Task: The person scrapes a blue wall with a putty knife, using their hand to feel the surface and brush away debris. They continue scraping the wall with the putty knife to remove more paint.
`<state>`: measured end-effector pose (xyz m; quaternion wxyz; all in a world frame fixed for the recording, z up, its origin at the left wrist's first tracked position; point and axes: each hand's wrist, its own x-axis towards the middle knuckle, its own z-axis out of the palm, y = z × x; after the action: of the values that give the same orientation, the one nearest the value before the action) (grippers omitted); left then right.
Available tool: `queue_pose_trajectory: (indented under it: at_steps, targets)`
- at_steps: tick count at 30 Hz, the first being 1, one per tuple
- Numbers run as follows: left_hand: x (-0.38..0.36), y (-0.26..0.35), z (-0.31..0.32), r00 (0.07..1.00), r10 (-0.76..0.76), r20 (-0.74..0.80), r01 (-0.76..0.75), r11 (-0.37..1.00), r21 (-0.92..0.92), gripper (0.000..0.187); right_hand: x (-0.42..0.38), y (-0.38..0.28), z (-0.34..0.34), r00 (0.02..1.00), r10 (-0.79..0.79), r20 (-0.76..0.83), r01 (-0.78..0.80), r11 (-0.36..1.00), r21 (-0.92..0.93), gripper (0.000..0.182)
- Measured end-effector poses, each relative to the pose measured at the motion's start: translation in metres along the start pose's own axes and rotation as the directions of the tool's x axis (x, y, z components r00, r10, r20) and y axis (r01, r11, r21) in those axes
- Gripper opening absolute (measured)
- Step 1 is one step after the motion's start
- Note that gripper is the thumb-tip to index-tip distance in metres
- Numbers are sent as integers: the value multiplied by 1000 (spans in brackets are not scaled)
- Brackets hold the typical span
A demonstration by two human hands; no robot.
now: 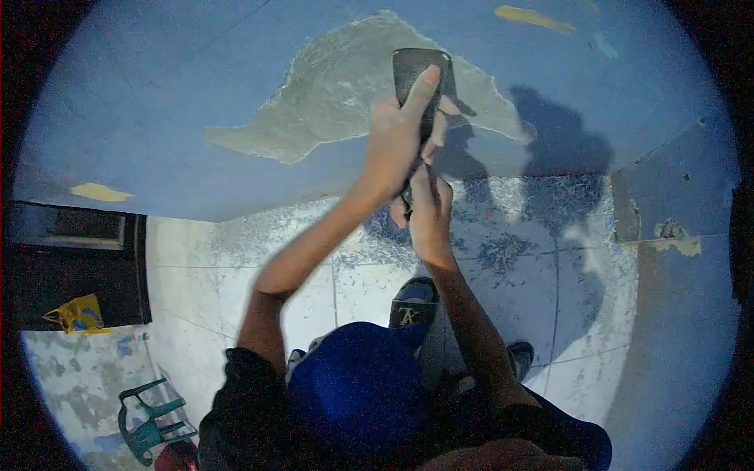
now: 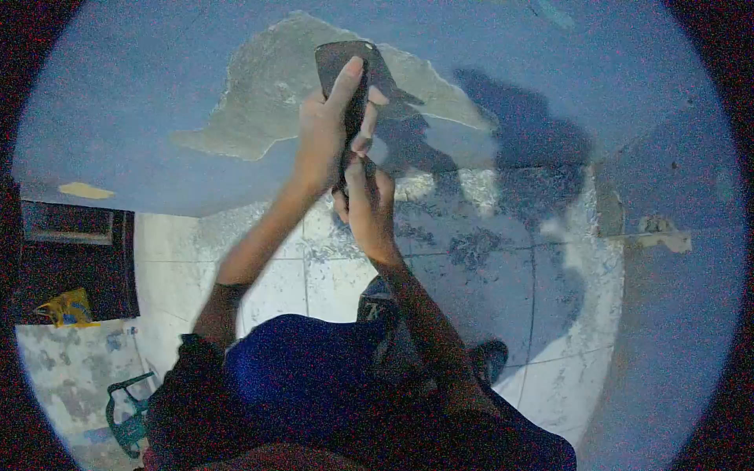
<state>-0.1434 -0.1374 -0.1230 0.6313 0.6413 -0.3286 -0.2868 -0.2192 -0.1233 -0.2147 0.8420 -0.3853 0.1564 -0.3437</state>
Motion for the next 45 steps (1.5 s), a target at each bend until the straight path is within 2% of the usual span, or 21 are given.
queue_pose_trajectory:
  at_steps: [4, 6, 8, 11, 12, 15, 16, 19, 21, 23, 24, 27, 28, 33, 36, 38, 39, 40, 41, 44, 45]
  targets:
    - [4, 11, -9, 983, -153, 102, 143, 985, 99, 51, 0, 7, 2, 997, 46, 65, -51, 996, 76, 36]
    - [-1, 7, -8, 979, -187, 79, 171, 969, 180, 51, -11, 3, 9, 990, 140, 0, -139, 978, 154, 39]
    - [5, 6, -1, 977, -183, 109, 156, 964, 216, 50, -9, -2, 9, 988, 144, -64, -129, 973, 194, 43]
    - [4, -4, 8, 976, -203, 83, 192, 973, 129, 48, -14, 7, -8, 973, 227, -32, -218, 958, 185, 38]
    - [5, -7, 8, 978, -190, 81, 180, 977, 115, 48, -13, 8, -10, 989, 146, 26, -148, 968, 201, 35]
    - [7, 1, 4, 986, -144, 85, 124, 971, 206, 47, -9, -2, 11, 942, 324, -94, -277, 902, 332, 33]
    - [8, 2, 3, 992, -90, 90, 77, 987, 144, 45, -9, -4, 12, 964, 263, -48, -234, 918, 320, 31]
    - [8, 2, -1, 993, -80, 88, 60, 976, 210, 42, -10, 20, 15, 967, 237, -95, -191, 918, 347, 27]
    - [13, 2, -4, 992, -29, 127, 2, 979, 203, 42, 0, 20, 15, 987, 149, 57, -158, 855, 494, 31]
    - [16, 7, -4, 987, -5, 162, -25, 982, 185, 43, -3, 8, 26, 984, 125, -128, -83, 953, 292, 34]
    - [18, 9, -1, 982, 5, 187, -36, 987, 159, 43, 1, 5, 31, 976, 73, -204, -18, 966, 259, 40]
    - [16, 8, -4, 978, 10, 210, -36, 992, 119, 43, -6, 0, 35, 967, 86, -239, -44, 984, 174, 40]
    - [16, -6, -8, 975, 1, 220, -31, 991, 132, 43, -13, 5, 36, 943, 163, -291, -112, 976, 185, 42]
    - [16, 0, -8, 963, -7, 271, -14, 997, 75, 44, -15, 1, 42, 952, 165, -259, -116, 974, 193, 43]
    - [10, -5, -17, 968, -32, 247, -13, 984, 178, 44, -16, 1, 48, 946, 197, -258, -141, 965, 222, 43]
    - [15, -2, -15, 966, 20, 259, -61, 986, 153, 43, -19, 1, 47, 941, 256, -221, -197, 947, 255, 42]
    - [14, 3, -13, 965, 32, 261, -71, 987, 143, 43, -17, -1, 47, 948, 215, -235, -158, 958, 238, 42]
    - [13, 13, -9, 973, -56, 225, 22, 988, 152, 43, -15, -5, 49, 952, 186, -245, -132, 966, 220, 41]
    - [9, 7, -11, 975, -60, 216, 27, 988, 152, 43, -16, -6, 51, 956, 155, -251, -105, 974, 202, 41]
    - [9, 0, -15, 979, 12, 203, -45, 987, 155, 44, -21, 1, 47, 938, 258, -232, -207, 952, 224, 41]
    - [12, -1, -15, 977, 54, 207, -89, 982, 165, 44, -18, -2, 45, 953, 224, -205, -178, 959, 220, 41]
